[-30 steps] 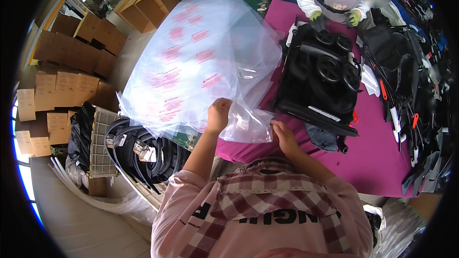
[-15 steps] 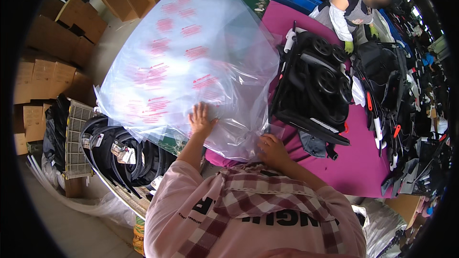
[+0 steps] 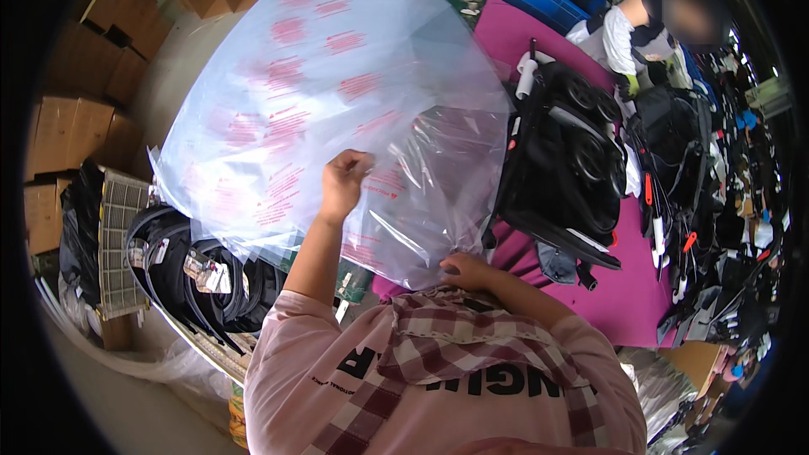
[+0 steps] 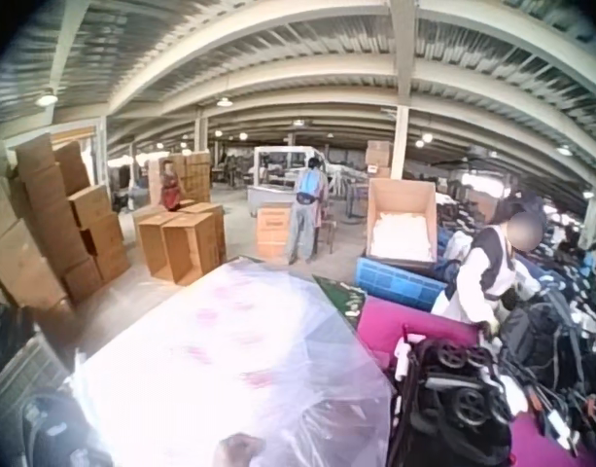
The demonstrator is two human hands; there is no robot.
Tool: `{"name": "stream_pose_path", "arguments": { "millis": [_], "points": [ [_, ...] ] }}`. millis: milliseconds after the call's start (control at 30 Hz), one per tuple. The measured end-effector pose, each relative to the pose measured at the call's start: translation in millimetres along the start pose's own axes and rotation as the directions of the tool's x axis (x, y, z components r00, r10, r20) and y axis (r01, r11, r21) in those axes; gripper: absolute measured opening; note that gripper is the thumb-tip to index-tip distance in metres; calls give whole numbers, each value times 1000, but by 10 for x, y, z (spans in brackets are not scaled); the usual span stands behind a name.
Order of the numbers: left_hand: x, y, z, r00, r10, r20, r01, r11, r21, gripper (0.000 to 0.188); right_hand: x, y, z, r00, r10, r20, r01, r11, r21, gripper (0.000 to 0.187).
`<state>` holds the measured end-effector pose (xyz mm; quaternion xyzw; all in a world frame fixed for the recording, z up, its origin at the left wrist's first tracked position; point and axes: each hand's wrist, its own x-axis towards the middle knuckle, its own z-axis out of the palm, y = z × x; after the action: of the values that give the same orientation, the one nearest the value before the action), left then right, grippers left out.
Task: The person assembles baby strollers by attaching wheels to the frame and placing each completed unit into a large plastic bag. The process is repeated for multiple strollers in a warehouse setting.
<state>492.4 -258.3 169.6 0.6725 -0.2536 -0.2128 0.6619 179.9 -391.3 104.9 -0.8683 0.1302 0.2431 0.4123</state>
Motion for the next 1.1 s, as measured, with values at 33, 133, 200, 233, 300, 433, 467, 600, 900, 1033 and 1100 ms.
{"name": "stream_pose_path", "arguments": {
  "millis": [33,133,200,233,300,433,467,600,900,1033,1100],
  "points": [
    [-30,45,42,994,97,42,-100,993,70,14,-6,-170,-110,997,52,56,-53,999,11,48],
    [-282,72,389,875,152,460,-281,933,227,29,69,-439,-308,992,-64,-108,70,996,47,47],
    [-460,-98,580,825,167,540,-394,856,336,42,129,-465,-318,972,-139,-188,151,987,47,44],
    [-530,-147,645,852,195,485,-413,821,395,49,123,-453,-302,959,-167,-231,183,982,49,43],
    [-527,-193,681,916,203,346,-383,701,602,69,114,-265,-146,958,-197,-211,216,974,73,41],
    [-137,-542,399,974,24,224,-215,388,896,81,-36,-101,67,994,16,112,-37,982,187,40],
    [-28,-751,263,986,-71,149,-115,353,929,80,-84,-188,3,990,77,120,-108,955,275,42],
    [-80,-1318,-53,996,86,-16,-22,428,903,51,-212,-115,71,988,147,-38,-117,895,431,42],
    [402,-840,-269,935,57,-350,64,943,326,21,-145,-166,121,982,164,-95,-100,876,472,41],
    [352,90,-130,978,166,-130,-103,913,395,17,-176,-228,89,980,157,-125,-72,854,515,38],
    [142,235,59,989,145,26,-142,896,420,15,-184,-352,-4,980,111,-165,-15,868,496,37]
  ]
}}
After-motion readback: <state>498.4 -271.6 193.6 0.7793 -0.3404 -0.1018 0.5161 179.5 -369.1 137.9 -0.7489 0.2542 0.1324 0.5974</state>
